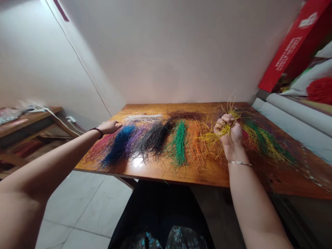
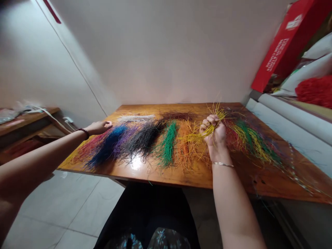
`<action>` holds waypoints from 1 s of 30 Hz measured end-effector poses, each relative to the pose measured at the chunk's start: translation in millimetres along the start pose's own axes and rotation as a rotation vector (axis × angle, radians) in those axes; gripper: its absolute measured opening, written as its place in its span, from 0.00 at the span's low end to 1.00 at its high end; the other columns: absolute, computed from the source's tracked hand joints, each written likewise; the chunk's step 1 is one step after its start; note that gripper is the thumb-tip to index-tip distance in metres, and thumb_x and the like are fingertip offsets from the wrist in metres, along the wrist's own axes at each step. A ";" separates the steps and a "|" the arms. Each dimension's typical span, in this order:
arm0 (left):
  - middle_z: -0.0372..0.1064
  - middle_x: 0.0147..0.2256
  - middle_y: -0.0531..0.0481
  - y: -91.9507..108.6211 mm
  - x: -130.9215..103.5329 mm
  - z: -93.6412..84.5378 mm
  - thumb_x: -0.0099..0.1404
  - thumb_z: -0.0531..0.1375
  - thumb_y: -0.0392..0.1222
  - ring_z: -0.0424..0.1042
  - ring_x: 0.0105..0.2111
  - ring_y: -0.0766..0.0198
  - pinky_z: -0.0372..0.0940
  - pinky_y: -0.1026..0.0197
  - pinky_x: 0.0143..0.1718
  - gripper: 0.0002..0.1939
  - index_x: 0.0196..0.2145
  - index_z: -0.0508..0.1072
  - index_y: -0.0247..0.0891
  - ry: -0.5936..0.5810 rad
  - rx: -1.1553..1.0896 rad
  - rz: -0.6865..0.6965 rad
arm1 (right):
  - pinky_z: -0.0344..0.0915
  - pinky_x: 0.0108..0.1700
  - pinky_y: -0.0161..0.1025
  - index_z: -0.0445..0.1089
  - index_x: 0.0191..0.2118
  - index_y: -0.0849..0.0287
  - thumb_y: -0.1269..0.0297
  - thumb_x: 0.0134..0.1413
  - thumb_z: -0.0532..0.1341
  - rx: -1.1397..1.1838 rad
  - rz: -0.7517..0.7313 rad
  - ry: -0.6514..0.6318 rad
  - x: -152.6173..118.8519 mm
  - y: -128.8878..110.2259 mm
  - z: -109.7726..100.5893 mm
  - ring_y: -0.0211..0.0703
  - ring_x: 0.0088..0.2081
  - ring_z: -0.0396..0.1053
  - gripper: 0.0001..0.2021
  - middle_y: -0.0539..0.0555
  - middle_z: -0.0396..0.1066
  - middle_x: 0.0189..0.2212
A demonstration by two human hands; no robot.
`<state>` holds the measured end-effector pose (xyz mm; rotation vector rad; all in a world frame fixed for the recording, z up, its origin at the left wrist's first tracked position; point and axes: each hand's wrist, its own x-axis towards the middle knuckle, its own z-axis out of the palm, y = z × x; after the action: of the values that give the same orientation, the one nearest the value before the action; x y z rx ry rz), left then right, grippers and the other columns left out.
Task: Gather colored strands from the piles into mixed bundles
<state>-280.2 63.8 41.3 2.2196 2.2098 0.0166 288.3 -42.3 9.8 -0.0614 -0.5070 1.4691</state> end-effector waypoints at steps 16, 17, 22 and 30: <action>0.70 0.40 0.44 283.3 -109.1 23.9 0.71 0.53 0.48 0.67 0.43 0.57 0.63 0.59 0.42 0.14 0.44 0.75 0.41 0.259 0.071 0.943 | 0.53 0.21 0.30 0.49 0.28 0.55 0.79 0.53 0.54 -0.123 -0.122 0.070 -1.9 -6.6 -3.3 0.33 0.19 0.51 0.13 0.43 0.53 0.17; 0.70 0.40 0.44 285.8 -103.9 29.6 0.71 0.54 0.48 0.67 0.43 0.57 0.63 0.59 0.41 0.13 0.43 0.75 0.41 0.254 0.081 0.934 | 0.54 0.21 0.30 0.49 0.28 0.55 0.79 0.52 0.54 -0.095 -0.112 0.053 -1.9 -6.7 -3.8 0.33 0.19 0.51 0.13 0.43 0.53 0.17; 0.71 0.35 0.46 290.2 -90.1 44.3 0.71 0.53 0.45 0.68 0.39 0.59 0.62 0.60 0.37 0.12 0.37 0.75 0.40 0.247 0.118 0.943 | 0.54 0.22 0.31 0.50 0.29 0.55 0.80 0.52 0.54 0.031 -0.091 -0.019 -1.6 -9.3 -5.7 0.33 0.19 0.52 0.13 0.42 0.54 0.18; 0.72 0.34 0.46 290.5 -95.6 44.6 0.72 0.52 0.45 0.68 0.38 0.59 0.62 0.60 0.37 0.13 0.35 0.73 0.39 0.243 0.111 0.950 | 0.53 0.21 0.31 0.49 0.29 0.55 0.78 0.54 0.53 0.055 -0.088 0.020 -1.2 -11.9 -4.1 0.33 0.18 0.52 0.12 0.43 0.53 0.17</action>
<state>10.5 -33.0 0.7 3.2167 1.0184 0.1759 300.8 -43.8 9.9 -0.0101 -0.4471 1.3943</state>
